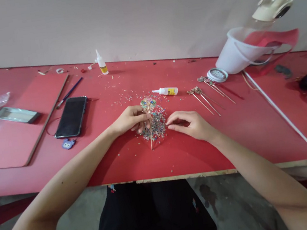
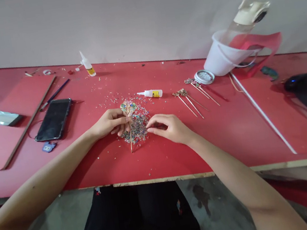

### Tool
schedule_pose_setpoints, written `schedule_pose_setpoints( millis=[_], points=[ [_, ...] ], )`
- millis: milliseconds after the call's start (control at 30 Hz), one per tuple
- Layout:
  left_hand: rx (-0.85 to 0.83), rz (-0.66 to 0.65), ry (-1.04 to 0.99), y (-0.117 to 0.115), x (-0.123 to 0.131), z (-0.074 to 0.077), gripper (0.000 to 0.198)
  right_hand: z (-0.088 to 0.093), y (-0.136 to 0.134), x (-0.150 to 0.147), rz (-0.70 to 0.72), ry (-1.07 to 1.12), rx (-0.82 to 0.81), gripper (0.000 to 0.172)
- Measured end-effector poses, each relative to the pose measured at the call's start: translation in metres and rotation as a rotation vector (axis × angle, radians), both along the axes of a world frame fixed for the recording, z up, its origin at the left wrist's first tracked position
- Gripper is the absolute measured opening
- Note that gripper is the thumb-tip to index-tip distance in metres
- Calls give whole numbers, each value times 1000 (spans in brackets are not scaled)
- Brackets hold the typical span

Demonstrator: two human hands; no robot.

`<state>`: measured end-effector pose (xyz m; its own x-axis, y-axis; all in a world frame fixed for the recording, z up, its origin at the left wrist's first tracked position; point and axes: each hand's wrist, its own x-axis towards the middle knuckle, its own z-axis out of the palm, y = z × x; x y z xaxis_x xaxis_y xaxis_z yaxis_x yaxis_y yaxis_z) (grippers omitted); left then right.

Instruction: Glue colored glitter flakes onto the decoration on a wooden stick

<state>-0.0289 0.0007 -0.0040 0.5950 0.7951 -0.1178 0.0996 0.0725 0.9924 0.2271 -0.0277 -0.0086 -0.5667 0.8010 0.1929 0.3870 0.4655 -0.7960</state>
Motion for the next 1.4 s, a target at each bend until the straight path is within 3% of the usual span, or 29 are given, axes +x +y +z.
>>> schedule_pose_setpoints(
  millis=[167,1400],
  points=[
    [16,-10,31,0,0,1,20,1,-2,1,200,-127,9,9],
    [-35,1,42,-1,2,4,20,-3,-2,-1,226,-165,32,7]
  ],
)
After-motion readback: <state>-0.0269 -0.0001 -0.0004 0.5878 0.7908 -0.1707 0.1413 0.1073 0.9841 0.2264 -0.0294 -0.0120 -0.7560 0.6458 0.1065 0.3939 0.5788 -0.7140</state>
